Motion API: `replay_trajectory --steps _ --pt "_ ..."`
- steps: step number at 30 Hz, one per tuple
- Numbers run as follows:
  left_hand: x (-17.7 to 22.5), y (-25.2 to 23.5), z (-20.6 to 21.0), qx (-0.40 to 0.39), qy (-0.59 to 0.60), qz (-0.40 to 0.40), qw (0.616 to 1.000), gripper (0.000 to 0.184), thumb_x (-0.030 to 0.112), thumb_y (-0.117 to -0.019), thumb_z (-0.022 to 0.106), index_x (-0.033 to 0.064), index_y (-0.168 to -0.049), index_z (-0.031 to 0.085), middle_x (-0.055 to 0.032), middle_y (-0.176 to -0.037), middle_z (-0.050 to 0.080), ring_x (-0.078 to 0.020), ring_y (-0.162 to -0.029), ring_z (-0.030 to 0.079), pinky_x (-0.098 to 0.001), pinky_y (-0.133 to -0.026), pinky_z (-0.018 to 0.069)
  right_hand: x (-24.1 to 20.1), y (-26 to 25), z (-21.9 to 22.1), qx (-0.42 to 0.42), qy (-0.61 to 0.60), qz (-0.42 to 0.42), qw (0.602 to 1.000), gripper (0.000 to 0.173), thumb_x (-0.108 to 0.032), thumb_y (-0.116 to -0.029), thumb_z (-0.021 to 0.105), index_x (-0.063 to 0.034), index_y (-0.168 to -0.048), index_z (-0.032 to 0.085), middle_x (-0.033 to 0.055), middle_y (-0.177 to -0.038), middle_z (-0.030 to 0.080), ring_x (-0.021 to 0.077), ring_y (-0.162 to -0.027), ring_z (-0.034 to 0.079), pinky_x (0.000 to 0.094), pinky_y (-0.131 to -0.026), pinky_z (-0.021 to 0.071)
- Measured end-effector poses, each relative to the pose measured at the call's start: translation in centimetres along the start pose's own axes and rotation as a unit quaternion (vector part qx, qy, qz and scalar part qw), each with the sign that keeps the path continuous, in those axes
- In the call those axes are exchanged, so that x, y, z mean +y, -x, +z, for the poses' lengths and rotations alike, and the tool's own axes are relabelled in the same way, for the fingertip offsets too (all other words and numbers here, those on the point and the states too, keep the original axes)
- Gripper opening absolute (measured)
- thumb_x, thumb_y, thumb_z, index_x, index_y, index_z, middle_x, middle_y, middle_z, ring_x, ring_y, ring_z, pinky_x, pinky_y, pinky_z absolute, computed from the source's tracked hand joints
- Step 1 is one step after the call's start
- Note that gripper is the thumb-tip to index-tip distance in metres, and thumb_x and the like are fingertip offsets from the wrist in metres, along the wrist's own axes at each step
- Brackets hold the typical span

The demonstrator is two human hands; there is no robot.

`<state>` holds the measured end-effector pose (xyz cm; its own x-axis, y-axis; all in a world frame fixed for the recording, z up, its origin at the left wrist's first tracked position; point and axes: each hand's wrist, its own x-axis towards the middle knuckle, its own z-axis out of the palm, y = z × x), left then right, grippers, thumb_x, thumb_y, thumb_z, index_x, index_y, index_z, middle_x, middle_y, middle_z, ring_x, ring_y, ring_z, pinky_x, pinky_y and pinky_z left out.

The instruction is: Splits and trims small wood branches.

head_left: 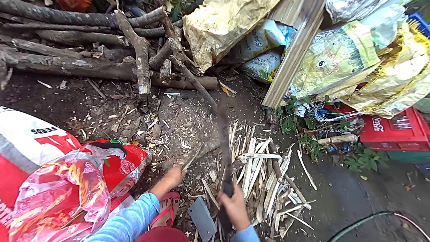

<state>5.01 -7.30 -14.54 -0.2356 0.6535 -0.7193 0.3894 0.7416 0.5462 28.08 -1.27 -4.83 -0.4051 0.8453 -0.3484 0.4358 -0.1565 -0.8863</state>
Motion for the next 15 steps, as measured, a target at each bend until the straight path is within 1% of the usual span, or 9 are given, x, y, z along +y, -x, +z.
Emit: replay_trajectory --steps 2,5,7,8,9,10,11,13,15 --pt "-0.5 0.0 0.4 0.003 -0.016 0.022 1.0 0.051 0.033 -0.1124 0.041 -0.0076 -0.142 0.047 -0.0337 -0.13 0.06 -0.046 -0.124 0.06 -0.0599 -0.107 0.0454 -5.4 -0.4 -2.0 0.079 -0.055 -0.179 0.979 0.045 -0.012 -0.0777 0.069 0.0072 -0.117 0.055 -0.0007 -0.073 0.066 0.008 -0.058 0.065 0.0281 -0.057 0.0594" --pt "-0.8 0.0 0.7 0.0 -0.027 0.03 0.999 0.052 0.034 -0.1126 0.04 -0.0074 -0.143 0.046 -0.0332 -0.13 0.06 -0.0454 -0.125 0.06 -0.0596 -0.107 0.0455 -12.6 -2.4 -4.4 0.128 -0.176 -0.41 0.885 0.021 -0.008 -0.0869 0.074 -0.0146 -0.102 0.061 -0.0082 -0.072 0.071 0.0073 -0.058 0.068 0.0266 -0.059 0.0626" --pt "-0.8 0.0 0.6 0.003 -0.037 0.03 0.999 0.053 0.036 -0.1127 0.039 -0.0064 -0.143 0.047 -0.0325 -0.132 0.06 -0.0453 -0.126 0.06 -0.0597 -0.108 0.0455 -12.3 -2.9 -3.3 0.159 -0.179 -0.443 0.864 0.014 -0.004 -0.0902 0.069 -0.0157 -0.097 0.063 -0.0058 -0.069 0.071 0.0087 -0.059 0.07 0.0272 -0.061 0.0636" --pt "-0.7 0.2 0.5 0.019 -0.048 0.027 0.998 0.053 0.037 -0.1124 0.04 -0.0055 -0.143 0.048 -0.0317 -0.135 0.059 -0.0453 -0.128 0.059 -0.06 -0.108 0.0453 -9.5 -2.4 -1.6 0.185 -0.132 -0.385 0.895 0.009 -0.005 -0.0886 0.068 -0.0098 -0.094 0.063 -0.0016 -0.068 0.071 0.0102 -0.061 0.071 0.0275 -0.063 0.0639" --pt "-0.6 0.7 0.4 0.048 -0.067 0.023 0.996 0.054 0.038 -0.1114 0.043 -0.0045 -0.144 0.049 -0.0309 -0.142 0.055 -0.0458 -0.132 0.055 -0.061 -0.11 0.0435 -5.2 -1.7 0.5 0.187 -0.049 -0.27 0.943 0.015 -0.007 -0.0872 0.068 0.0011 -0.098 0.061 0.0075 -0.072 0.07 0.0148 -0.067 0.071 0.0303 -0.069 0.0639" --pt "-0.3 1.3 0.2 0.083 -0.089 0.02 0.992 0.057 0.038 -0.1098 0.047 -0.0039 -0.148 0.046 -0.0301 -0.153 0.044 -0.0471 -0.141 0.046 -0.063 -0.114 0.0372 -0.4 -1.1 2.5 0.135 0.046 -0.112 0.983 0.037 -0.007 -0.0893 0.071 0.0144 -0.117 0.059 0.0225 -0.091 0.069 0.0263 -0.084 0.071 0.0405 -0.083 0.0604" --pt "0.2 2.0 0.0 0.116 -0.112 0.021 0.987 0.062 0.038 -0.1086 0.05 -0.0028 -0.154 0.039 -0.0286 -0.163 0.03 -0.0473 -0.15 0.032 -0.0648 -0.119 0.0269 4.3 -1.3 4.0 0.052 0.149 0.033 0.987 0.052 -0.011 -0.0926 0.072 0.0148 -0.134 0.053 0.0299 -0.111 0.068 0.035 -0.103 0.069 0.0491 -0.098 0.0547" --pt "1.3 3.0 -0.8 0.16 -0.147 0.025 0.976 0.069 0.036 -0.108 0.051 -0.0012 -0.161 0.028 -0.0249 -0.171 0.013 -0.0442 -0.158 0.011 -0.0642 -0.125 0.0105 11.1 -2.4 6.2 -0.052 0.263 0.207 0.941 0.056 -0.018 -0.0952 0.071 0.0064 -0.142 0.052 0.0298 -0.128 0.065 0.0405 -0.12 0.065 0.056 -0.106 0.0498" --pt "2.2 3.6 -2.2 0.176 -0.166 0.028 0.97 0.07 0.038 -0.1087 0.049 -0.0017 -0.161 0.026 -0.0244 -0.171 0.015 -0.0426 -0.159 0.011 -0.0623 -0.126 0.0092 13.0 -3.2 8.0 -0.061 0.23 0.247 0.939 0.051 -0.015 -0.0932 0.072 0.006 -0.137 0.055 0.0296 -0.121 0.067 0.0411 -0.11 0.068 0.057 -0.098 0.0535"
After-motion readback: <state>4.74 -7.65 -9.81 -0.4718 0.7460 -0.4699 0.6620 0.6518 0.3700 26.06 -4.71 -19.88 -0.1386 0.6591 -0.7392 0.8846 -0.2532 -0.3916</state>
